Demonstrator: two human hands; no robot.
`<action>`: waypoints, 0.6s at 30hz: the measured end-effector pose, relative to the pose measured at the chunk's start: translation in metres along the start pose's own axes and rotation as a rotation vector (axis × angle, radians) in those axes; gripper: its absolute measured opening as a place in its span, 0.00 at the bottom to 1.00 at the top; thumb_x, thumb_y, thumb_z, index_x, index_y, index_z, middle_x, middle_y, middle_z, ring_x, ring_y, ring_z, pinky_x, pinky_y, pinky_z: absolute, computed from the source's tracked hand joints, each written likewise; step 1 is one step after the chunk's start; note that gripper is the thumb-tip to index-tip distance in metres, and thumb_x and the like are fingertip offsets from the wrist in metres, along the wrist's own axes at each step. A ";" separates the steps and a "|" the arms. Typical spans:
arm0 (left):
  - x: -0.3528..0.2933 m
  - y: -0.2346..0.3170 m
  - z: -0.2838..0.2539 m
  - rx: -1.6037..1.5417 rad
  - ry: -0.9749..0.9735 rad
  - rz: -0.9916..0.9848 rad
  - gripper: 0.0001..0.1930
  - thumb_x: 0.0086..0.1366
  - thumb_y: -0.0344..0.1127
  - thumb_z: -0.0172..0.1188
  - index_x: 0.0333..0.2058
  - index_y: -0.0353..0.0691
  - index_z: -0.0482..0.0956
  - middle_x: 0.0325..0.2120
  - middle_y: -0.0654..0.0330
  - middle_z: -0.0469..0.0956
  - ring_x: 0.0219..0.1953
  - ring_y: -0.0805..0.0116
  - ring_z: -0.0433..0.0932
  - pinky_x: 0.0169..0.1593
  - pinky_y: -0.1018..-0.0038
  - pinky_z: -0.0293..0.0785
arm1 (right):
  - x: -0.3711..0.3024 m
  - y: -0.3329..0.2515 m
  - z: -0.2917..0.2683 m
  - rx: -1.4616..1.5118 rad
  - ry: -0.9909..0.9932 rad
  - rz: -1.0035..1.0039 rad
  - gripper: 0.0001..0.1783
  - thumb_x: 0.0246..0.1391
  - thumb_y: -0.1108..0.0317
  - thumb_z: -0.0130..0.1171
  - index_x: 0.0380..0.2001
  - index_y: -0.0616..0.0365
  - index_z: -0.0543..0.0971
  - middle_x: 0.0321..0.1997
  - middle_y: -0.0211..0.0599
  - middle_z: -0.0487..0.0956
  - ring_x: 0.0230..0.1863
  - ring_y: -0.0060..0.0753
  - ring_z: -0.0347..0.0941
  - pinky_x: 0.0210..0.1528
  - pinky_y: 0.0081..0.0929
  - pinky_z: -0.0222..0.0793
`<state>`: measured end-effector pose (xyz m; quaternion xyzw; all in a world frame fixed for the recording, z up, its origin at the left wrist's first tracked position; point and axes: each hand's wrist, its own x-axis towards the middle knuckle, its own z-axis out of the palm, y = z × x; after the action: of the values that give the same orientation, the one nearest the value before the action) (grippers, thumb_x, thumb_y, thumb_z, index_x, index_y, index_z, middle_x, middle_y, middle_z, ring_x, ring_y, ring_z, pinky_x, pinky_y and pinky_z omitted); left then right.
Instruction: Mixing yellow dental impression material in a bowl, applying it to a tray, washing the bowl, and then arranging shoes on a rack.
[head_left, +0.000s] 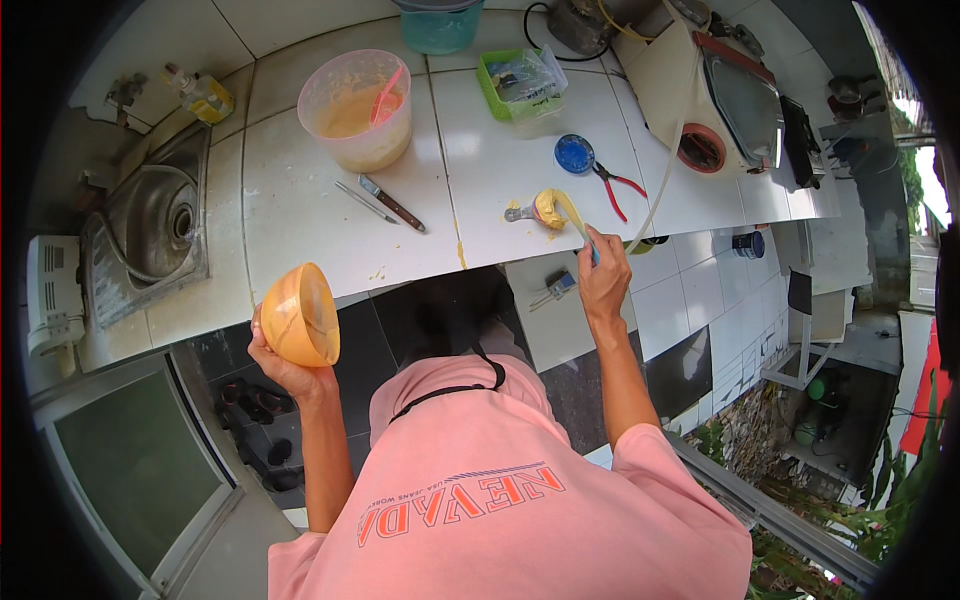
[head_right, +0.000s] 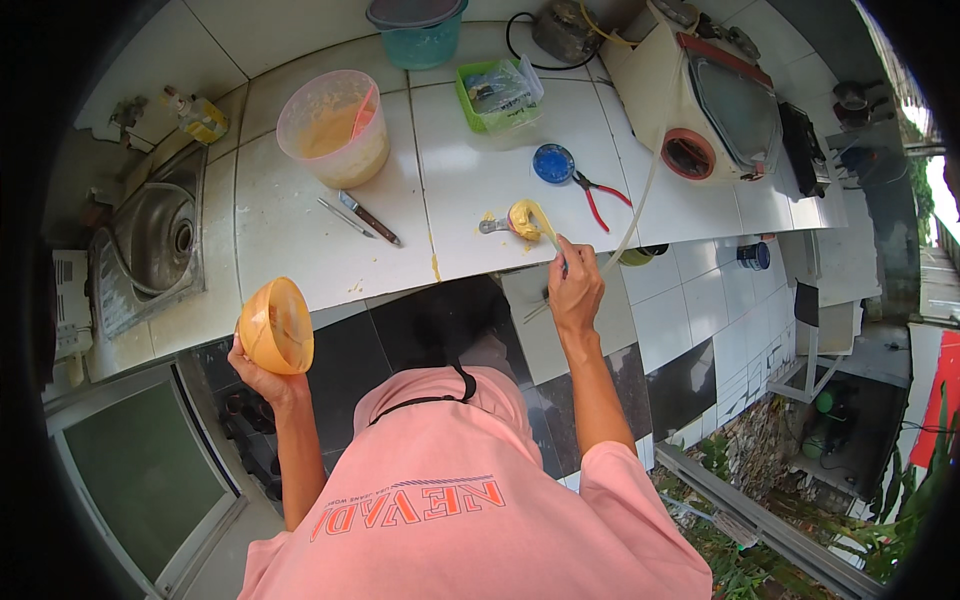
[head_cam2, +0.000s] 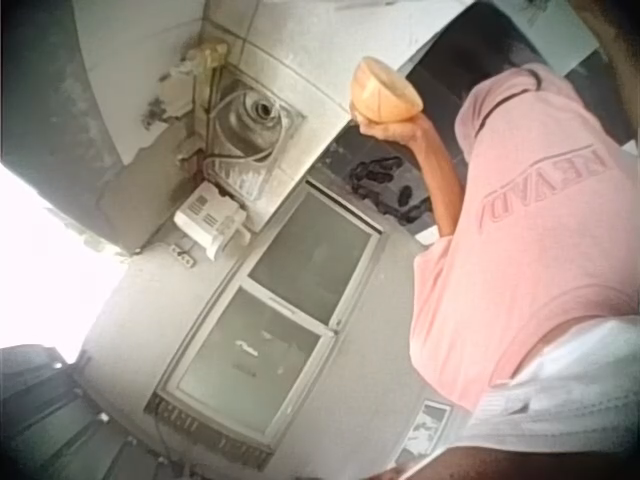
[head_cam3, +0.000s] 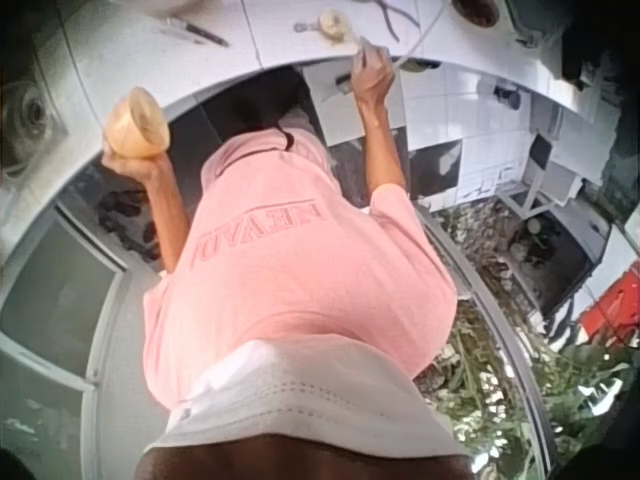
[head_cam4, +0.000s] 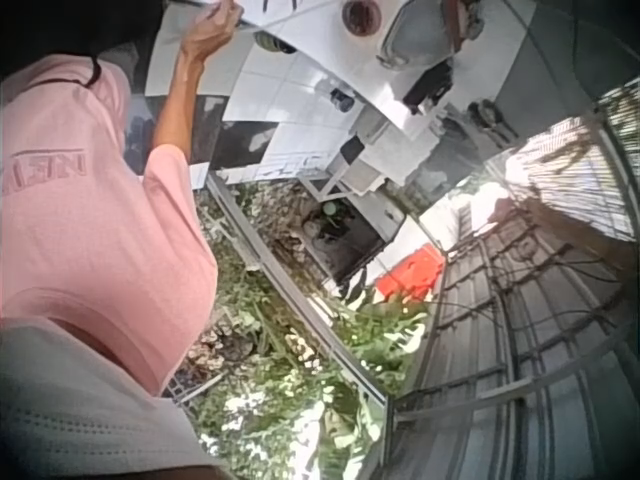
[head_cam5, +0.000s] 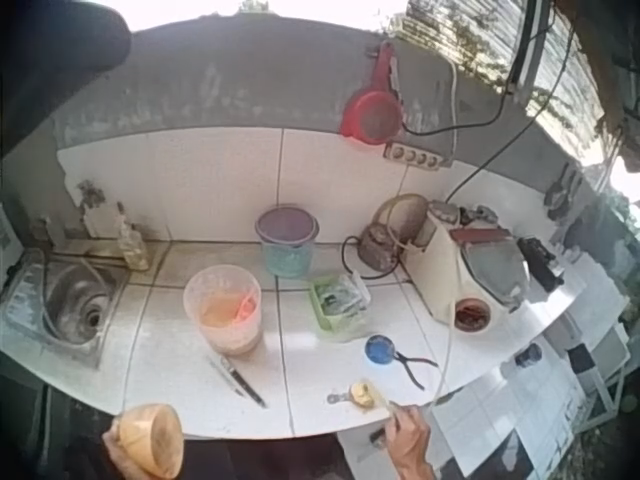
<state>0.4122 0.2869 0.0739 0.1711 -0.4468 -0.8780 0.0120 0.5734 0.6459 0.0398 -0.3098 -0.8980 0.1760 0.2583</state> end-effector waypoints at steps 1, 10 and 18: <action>0.000 0.000 0.000 -0.001 -0.002 -0.002 0.21 0.65 0.47 0.40 0.47 0.41 0.72 0.45 0.58 0.76 0.50 0.63 0.75 0.54 0.63 0.72 | 0.000 0.001 0.000 -0.005 -0.014 0.013 0.16 0.50 0.78 0.57 0.44 0.59 0.80 0.33 0.40 0.75 0.29 0.40 0.76 0.29 0.34 0.71; 0.000 -0.004 0.004 0.010 0.004 0.002 0.21 0.65 0.47 0.40 0.47 0.40 0.72 0.45 0.58 0.76 0.49 0.62 0.75 0.54 0.63 0.72 | -0.004 0.001 0.000 0.001 -0.059 -0.013 0.16 0.49 0.78 0.57 0.44 0.59 0.80 0.33 0.40 0.75 0.27 0.39 0.76 0.29 0.33 0.72; 0.000 -0.008 0.003 0.007 -0.002 -0.014 0.20 0.65 0.46 0.39 0.46 0.40 0.72 0.44 0.58 0.76 0.49 0.63 0.75 0.54 0.63 0.73 | -0.014 0.001 -0.008 0.022 -0.051 -0.020 0.16 0.49 0.79 0.57 0.44 0.60 0.80 0.33 0.39 0.75 0.26 0.38 0.76 0.27 0.31 0.71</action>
<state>0.4123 0.2941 0.0695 0.1732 -0.4487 -0.8767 0.0050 0.5876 0.6386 0.0405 -0.2934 -0.9054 0.1910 0.2404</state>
